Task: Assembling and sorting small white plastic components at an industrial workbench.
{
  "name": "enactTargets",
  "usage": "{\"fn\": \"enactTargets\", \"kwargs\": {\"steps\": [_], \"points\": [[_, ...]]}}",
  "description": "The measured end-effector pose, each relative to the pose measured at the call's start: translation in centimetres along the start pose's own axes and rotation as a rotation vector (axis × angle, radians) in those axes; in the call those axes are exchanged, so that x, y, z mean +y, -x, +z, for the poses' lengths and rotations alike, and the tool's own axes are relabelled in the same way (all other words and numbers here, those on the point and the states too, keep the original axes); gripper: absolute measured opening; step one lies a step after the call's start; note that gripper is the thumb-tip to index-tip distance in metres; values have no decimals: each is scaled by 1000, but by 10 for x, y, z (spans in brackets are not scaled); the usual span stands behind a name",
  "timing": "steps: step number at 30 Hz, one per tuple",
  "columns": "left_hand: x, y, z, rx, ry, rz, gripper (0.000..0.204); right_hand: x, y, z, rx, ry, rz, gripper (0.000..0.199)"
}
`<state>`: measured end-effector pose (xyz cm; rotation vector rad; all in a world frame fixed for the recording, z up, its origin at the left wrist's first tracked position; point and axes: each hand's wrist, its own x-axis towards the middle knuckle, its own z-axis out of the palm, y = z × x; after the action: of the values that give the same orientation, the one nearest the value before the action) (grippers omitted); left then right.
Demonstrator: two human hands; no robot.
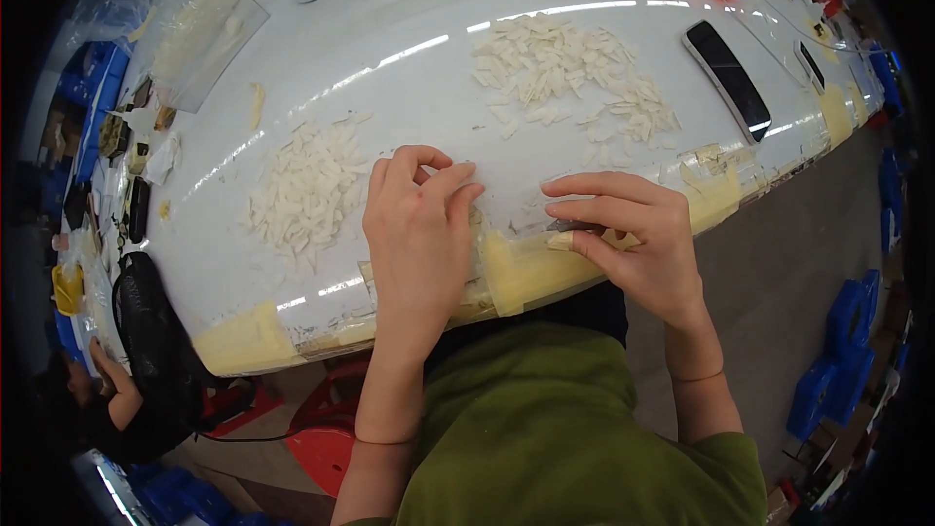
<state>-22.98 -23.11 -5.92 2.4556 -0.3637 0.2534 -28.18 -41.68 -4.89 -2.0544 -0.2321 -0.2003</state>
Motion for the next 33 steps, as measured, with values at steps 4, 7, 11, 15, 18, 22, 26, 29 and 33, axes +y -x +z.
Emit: {"fn": "enactTargets", "kwargs": {"steps": [4,7,11,15,18,22,26,29,33], "points": [[-5,3,2,28,135,53,16,1,4,0,28,9,-8,33],[-1,5,-4,-54,426,-29,14,-2,4,-2,36,-11,-69,34],[8,8,-14,-327,1157,-352,9,-12,2,-5,25,-76,-251,35],[1,13,-8,-511,1675,-502,10,-16,3,-8,7,-79,-266,30],[7,16,-6,-508,1696,-552,12,-17,7,-8,74,-78,-234,30],[11,20,-4,-515,1720,-602,14,-20,11,-9,137,-54,-192,30],[11,23,-3,-541,1730,-605,14,-23,13,-11,119,11,-162,30],[9,25,-1,-563,1768,-556,15,-22,12,-11,138,60,-208,30],[10,26,-2,-563,1771,-527,16,-22,12,-11,145,98,-243,30]]}}
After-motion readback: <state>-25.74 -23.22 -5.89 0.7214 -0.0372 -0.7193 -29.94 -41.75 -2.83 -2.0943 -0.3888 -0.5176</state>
